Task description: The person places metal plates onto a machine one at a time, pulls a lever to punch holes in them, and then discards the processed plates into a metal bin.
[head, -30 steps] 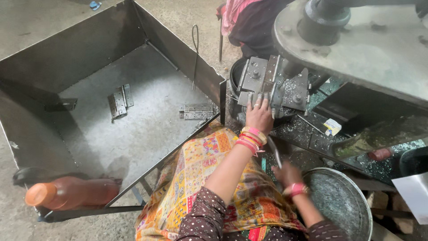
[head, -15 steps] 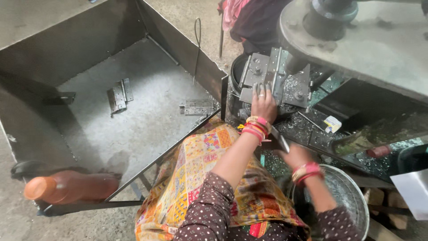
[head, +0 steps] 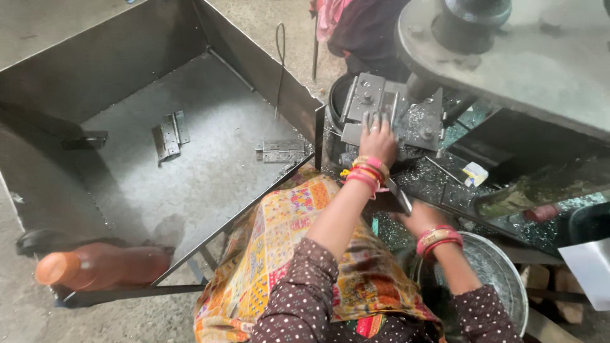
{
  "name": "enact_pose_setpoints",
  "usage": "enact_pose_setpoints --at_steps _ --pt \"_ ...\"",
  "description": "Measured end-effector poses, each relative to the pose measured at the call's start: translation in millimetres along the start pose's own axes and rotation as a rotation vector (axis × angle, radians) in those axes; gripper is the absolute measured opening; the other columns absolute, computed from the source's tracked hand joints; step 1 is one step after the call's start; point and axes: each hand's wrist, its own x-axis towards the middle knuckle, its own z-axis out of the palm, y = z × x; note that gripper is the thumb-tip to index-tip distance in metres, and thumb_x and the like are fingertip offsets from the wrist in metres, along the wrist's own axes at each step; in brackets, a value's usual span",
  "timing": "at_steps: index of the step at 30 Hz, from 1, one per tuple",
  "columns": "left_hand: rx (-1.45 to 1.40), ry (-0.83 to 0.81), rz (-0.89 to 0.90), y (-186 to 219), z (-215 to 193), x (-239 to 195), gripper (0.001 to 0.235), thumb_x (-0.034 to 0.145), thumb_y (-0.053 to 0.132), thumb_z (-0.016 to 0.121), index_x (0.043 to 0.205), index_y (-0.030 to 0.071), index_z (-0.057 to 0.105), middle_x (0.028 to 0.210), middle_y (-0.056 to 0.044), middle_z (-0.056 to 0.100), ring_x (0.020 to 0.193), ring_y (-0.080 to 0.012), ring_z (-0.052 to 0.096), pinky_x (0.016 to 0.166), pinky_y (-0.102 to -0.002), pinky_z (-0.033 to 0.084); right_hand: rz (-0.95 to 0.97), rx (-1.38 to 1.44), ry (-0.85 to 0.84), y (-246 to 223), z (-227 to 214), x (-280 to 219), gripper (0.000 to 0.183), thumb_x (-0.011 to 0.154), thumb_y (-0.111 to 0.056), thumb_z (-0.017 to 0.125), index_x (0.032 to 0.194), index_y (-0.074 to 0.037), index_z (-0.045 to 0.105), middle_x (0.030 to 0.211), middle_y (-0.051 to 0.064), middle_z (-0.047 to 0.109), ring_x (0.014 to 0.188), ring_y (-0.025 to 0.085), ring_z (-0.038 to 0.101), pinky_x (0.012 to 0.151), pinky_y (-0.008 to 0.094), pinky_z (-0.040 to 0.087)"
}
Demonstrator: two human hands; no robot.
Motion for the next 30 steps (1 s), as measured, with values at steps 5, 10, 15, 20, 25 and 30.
enact_pose_setpoints --at_steps 5,10,15,20,25,30 --pt "-0.066 -0.128 -0.018 -1 -14 13 0.039 0.092 0.023 0.053 0.124 0.006 0.070 0.147 -0.014 0.053 0.145 -0.0308 0.043 0.124 -0.058 0.019 -0.064 0.267 0.226 13 46 -27 0.060 0.082 -0.057 0.074 0.108 -0.004 0.071 0.088 0.026 0.073 0.087 0.045 0.072 0.077 0.053 0.054" --pt "-0.104 -0.160 0.025 0 -24 1 0.038 0.089 0.022 0.055 0.122 0.012 0.072 0.150 -0.015 0.051 0.145 -0.0315 0.043 0.123 -0.057 0.016 -0.054 0.116 0.186 20 59 -17 0.067 0.075 -0.058 0.080 0.105 0.001 0.069 0.093 0.029 0.072 0.090 0.045 0.072 0.079 0.053 0.055" --pt "-0.074 -0.079 -0.002 -3 -7 4 0.039 0.093 0.021 0.053 0.125 0.008 0.071 0.153 -0.013 0.051 0.143 -0.0295 0.046 0.125 -0.057 0.017 -0.008 -0.019 0.064 12 19 9 0.064 0.083 -0.063 0.074 0.100 -0.001 0.071 0.088 0.024 0.074 0.084 0.041 0.076 0.078 0.050 0.058" --pt "-0.105 0.033 -0.022 -3 -4 5 0.042 0.089 0.019 0.054 0.125 0.005 0.071 0.148 -0.012 0.054 0.141 -0.0280 0.048 0.125 -0.057 0.018 -0.027 0.089 0.266 23 92 -20 0.054 0.086 -0.057 0.070 0.101 -0.005 0.068 0.079 0.023 0.073 0.078 0.044 0.073 0.073 0.052 0.056" --pt "-0.122 -0.125 0.022 -6 -16 2 0.034 0.095 0.019 0.053 0.120 0.009 0.073 0.150 -0.013 0.053 0.145 -0.0291 0.045 0.128 -0.057 0.015 -0.053 0.068 0.188 19 63 -15 0.063 0.078 -0.063 0.077 0.095 -0.003 0.067 0.081 0.025 0.072 0.079 0.044 0.072 0.072 0.051 0.056" --pt "-0.054 -0.135 -0.029 -14 -6 36 0.038 0.095 0.017 0.049 0.125 0.009 0.071 0.150 -0.010 0.052 0.146 -0.0260 0.042 0.127 -0.056 0.009 0.000 -0.021 0.025 -3 -14 -5 0.063 0.082 -0.065 0.072 0.097 -0.003 0.072 0.080 0.020 0.076 0.078 0.039 0.076 0.074 0.048 0.058"
